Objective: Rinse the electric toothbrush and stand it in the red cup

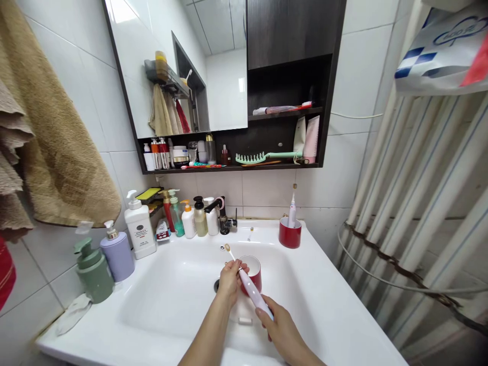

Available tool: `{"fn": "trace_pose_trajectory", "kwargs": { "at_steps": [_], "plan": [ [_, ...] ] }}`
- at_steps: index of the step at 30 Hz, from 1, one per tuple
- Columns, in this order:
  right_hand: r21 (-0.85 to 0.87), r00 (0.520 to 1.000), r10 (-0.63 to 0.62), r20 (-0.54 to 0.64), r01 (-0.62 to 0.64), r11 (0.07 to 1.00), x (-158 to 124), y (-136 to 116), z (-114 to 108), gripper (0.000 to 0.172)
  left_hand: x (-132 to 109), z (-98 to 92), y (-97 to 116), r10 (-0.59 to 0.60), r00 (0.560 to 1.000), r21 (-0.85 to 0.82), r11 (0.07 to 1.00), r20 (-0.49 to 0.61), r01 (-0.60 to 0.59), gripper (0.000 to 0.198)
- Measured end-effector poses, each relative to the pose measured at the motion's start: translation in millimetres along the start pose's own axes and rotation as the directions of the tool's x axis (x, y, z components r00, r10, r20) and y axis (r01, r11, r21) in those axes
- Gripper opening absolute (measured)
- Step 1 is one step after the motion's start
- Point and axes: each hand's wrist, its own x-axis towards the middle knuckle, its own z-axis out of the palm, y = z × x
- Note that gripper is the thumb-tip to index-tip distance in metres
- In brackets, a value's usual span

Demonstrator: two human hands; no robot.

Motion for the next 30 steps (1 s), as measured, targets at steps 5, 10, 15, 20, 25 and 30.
{"fn": "trace_pose_trajectory", "kwargs": {
  "at_steps": [5,10,15,20,25,30],
  "plan": [
    [0.008,1.000,-0.012,0.013,0.011,1.000,0.8,1.1,1.0,0.038,0.2,2.6,0.3,0.006,1.000,0.012,1.000,0.023,-0.006,0.008],
    [0.018,1.000,0.004,0.007,-0.004,1.000,2.4,1.4,1.6,0.041,-1.0,4.5,1.1,0.017,0.999,0.047,0.999,0.033,-0.019,0.010],
    [0.095,1.000,-0.003,0.028,0.000,0.995,3.7,-0.4,1.7,0.041,-0.1,5.6,-1.4,0.032,0.999,0.063,0.997,0.034,-0.034,0.013],
    [0.150,0.995,0.009,0.097,-0.023,0.988,6.4,-0.3,1.8,0.039,1.1,7.1,-3.4,0.022,0.999,0.020,1.000,0.043,-0.023,0.014],
    [0.138,0.999,-0.016,0.033,0.011,0.990,5.6,-4.4,1.4,0.037,1.6,13.9,0.0,0.032,0.998,0.062,0.997,0.059,-0.035,0.012],
    [0.256,0.991,0.036,0.130,-0.069,0.964,5.3,-9.7,6.4,0.038,3.4,14.9,0.3,0.032,0.995,0.047,0.998,0.090,-0.036,0.013]
  ]
}}
